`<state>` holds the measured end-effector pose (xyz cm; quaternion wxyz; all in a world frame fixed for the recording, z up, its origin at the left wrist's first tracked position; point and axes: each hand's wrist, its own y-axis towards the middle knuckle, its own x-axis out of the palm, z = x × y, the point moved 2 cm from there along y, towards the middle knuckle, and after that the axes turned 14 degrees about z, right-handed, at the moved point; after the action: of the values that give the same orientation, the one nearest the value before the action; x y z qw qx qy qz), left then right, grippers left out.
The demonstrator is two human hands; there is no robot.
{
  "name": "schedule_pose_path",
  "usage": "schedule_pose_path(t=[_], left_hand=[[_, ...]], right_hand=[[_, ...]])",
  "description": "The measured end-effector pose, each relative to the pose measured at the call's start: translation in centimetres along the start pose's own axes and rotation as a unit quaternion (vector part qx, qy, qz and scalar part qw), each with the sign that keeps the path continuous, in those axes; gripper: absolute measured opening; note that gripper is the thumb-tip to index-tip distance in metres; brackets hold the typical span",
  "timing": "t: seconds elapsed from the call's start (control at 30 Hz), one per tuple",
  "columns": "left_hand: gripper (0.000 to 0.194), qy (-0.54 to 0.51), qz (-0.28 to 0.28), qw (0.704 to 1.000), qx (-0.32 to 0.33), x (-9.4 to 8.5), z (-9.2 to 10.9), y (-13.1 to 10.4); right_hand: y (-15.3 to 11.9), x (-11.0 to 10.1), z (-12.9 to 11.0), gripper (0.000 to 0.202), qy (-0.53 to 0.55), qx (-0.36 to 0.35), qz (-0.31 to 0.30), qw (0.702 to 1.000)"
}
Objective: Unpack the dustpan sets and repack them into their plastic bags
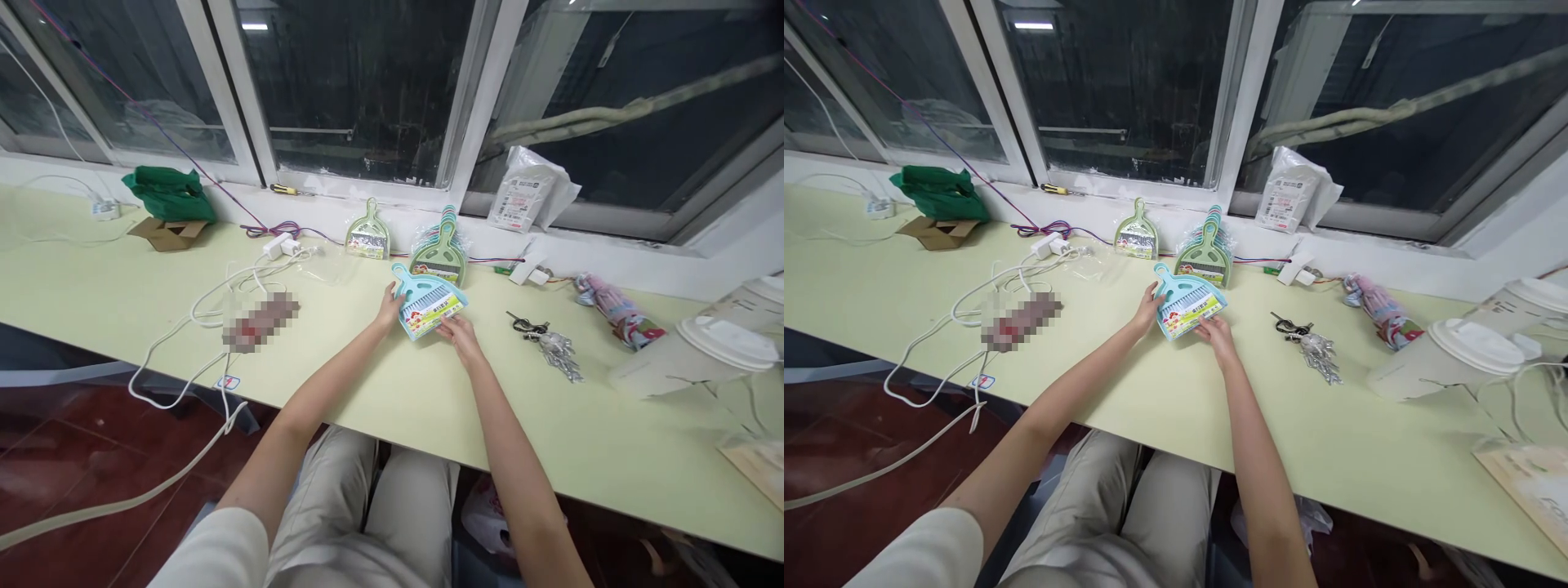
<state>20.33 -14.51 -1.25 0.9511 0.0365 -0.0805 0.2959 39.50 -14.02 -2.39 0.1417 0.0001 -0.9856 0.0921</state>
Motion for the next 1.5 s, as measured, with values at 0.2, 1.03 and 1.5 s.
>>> schedule_pose_path(t=[0.2, 1.03, 1.5], left_hand=[[0.031, -0.008, 0.032, 0.999, 0.009, -2.3, -1.5, 0.7], [0.042, 0.205, -0.019, 0.956, 0.208, -1.7, 1.9, -2.9], [0.041, 0.558, 0.014, 0.808, 0.188, -6.7, 2.6, 0.5]], right_hand=[[2.6, -3.9, -0.8, 0.010, 0.043, 0.006, 0.165, 0.985], [-4.1, 0.5, -4.9, 0.039, -0.320, -0.421, 0.208, 0.823], [-1.7, -3.3, -3.1, 0.030, -0.687, -0.259, 0.179, 0.655]])
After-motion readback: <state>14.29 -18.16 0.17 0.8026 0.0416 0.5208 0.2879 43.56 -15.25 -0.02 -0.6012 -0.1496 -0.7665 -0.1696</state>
